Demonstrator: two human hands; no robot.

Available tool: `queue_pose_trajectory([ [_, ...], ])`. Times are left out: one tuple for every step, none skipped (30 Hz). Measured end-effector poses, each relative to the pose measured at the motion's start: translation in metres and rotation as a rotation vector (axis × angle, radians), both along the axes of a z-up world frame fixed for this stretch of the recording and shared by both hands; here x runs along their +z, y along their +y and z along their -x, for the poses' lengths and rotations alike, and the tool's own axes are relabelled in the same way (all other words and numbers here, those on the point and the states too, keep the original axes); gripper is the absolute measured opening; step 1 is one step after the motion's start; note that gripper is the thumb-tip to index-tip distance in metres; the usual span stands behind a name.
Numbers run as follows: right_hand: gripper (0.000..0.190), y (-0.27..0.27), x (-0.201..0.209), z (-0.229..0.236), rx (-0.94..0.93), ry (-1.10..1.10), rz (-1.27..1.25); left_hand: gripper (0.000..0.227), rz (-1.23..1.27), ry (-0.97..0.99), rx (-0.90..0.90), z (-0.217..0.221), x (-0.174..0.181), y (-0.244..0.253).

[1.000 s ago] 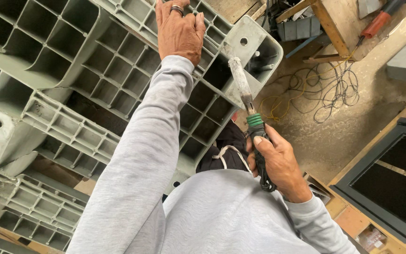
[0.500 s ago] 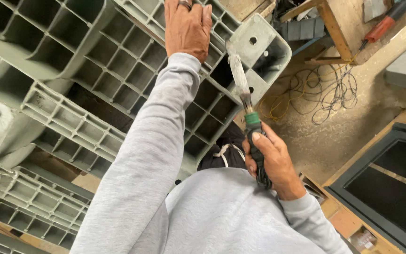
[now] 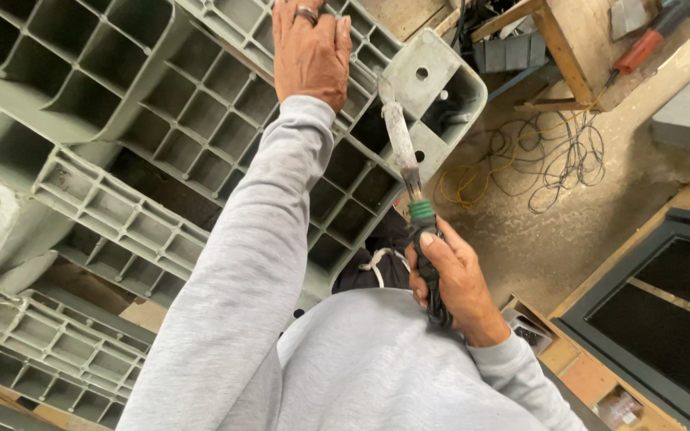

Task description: The person uses a soldering iron to scrape and remove plastic ridges from the underside of a large gray plastic pallet. They then use a red heat gun to soften the plastic while continuing to scrape away the softened material with the soldering iron.

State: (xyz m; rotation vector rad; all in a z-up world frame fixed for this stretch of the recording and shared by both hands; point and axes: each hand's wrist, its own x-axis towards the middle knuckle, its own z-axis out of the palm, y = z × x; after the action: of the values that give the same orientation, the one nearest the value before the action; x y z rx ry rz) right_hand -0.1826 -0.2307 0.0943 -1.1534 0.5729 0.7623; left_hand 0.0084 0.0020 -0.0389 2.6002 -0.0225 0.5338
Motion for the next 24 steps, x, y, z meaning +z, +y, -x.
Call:
queue_pose_trajectory([
  [0.049,0.001,0.001,0.001,-0.006,0.021,0.005,0.033,-0.003,0.005,0.003,-0.001,0.000,0.001],
  [0.047,0.001,-0.002,-0.001,0.000,-0.001,-0.002,0.033,-0.007,0.010,0.007,-0.002,0.000,0.002],
  [0.046,0.000,-0.003,0.002,0.005,-0.013,-0.006,0.033,-0.006,0.025,0.009,0.002,-0.002,0.000],
  [0.044,-0.002,-0.003,0.006,0.010,-0.026,-0.009,0.034,-0.017,0.046,0.010,0.005,-0.003,-0.001],
  [0.043,-0.002,-0.005,0.006,0.005,-0.019,-0.008,0.034,-0.033,0.057,0.009,0.003,-0.003,0.000],
  [0.043,-0.003,-0.005,0.008,0.000,-0.011,-0.007,0.034,-0.048,0.068,0.008,0.002,-0.002,0.000],
  [0.043,-0.003,-0.006,0.007,-0.002,-0.007,-0.008,0.034,-0.035,0.057,0.011,-0.001,-0.001,0.000],
  [0.041,-0.004,-0.009,0.003,0.000,-0.024,-0.022,0.033,-0.021,0.047,0.014,-0.004,0.000,0.000],
  [0.039,-0.005,-0.011,0.004,0.002,-0.030,-0.030,0.033,-0.001,0.047,0.018,0.000,-0.001,-0.002],
  [0.038,-0.007,-0.014,0.004,0.005,-0.036,-0.039,0.033,-0.010,0.065,0.022,0.001,-0.002,-0.002],
  [0.039,-0.008,-0.016,0.005,0.002,-0.032,-0.040,0.033,-0.022,0.080,0.023,0.000,-0.002,-0.001],
  [0.039,-0.008,-0.017,0.006,-0.001,-0.029,-0.042,0.033,-0.034,0.095,0.024,0.000,-0.002,0.000],
  [0.039,-0.008,-0.018,0.004,-0.004,-0.032,-0.044,0.032,-0.021,0.075,0.016,-0.001,-0.001,0.000],
  [0.041,-0.010,-0.016,0.005,0.000,-0.028,-0.028,0.032,-0.009,0.054,0.007,-0.001,0.000,0.000],
  [0.043,-0.013,-0.013,0.007,0.006,-0.022,-0.010,0.031,0.004,0.036,0.000,0.000,0.001,-0.001],
  [0.045,-0.015,-0.009,0.010,0.012,-0.016,0.008,0.032,0.011,0.034,0.002,0.000,0.001,-0.002],
  [0.046,-0.019,-0.004,0.013,0.044,-0.018,0.064,0.033,0.016,0.034,0.006,0.000,0.001,-0.002],
  [0.047,-0.026,0.002,0.015,0.077,-0.020,0.121,0.034,0.021,0.034,0.010,-0.001,0.001,-0.001],
  [0.049,-0.032,0.006,0.018,0.109,-0.016,0.181,0.034,0.009,0.040,0.013,0.000,0.000,-0.001],
  [0.048,-0.037,0.009,0.020,0.101,0.023,0.178,0.035,-0.003,0.047,0.017,0.001,-0.001,0.000],
  [0.047,-0.042,0.013,0.022,0.093,0.060,0.177,0.035,-0.014,0.052,0.020,0.000,-0.002,0.000],
  [0.047,-0.046,0.015,0.024,0.085,0.096,0.176,0.035,-0.009,0.059,0.020,0.001,-0.002,-0.001],
  [0.048,-0.048,0.015,0.023,0.099,0.111,0.189,0.035,-0.006,0.065,0.020,0.000,-0.002,0.000],
  [0.048,-0.049,0.016,0.022,0.113,0.126,0.202,0.036,-0.003,0.070,0.020,0.000,-0.002,0.000],
])
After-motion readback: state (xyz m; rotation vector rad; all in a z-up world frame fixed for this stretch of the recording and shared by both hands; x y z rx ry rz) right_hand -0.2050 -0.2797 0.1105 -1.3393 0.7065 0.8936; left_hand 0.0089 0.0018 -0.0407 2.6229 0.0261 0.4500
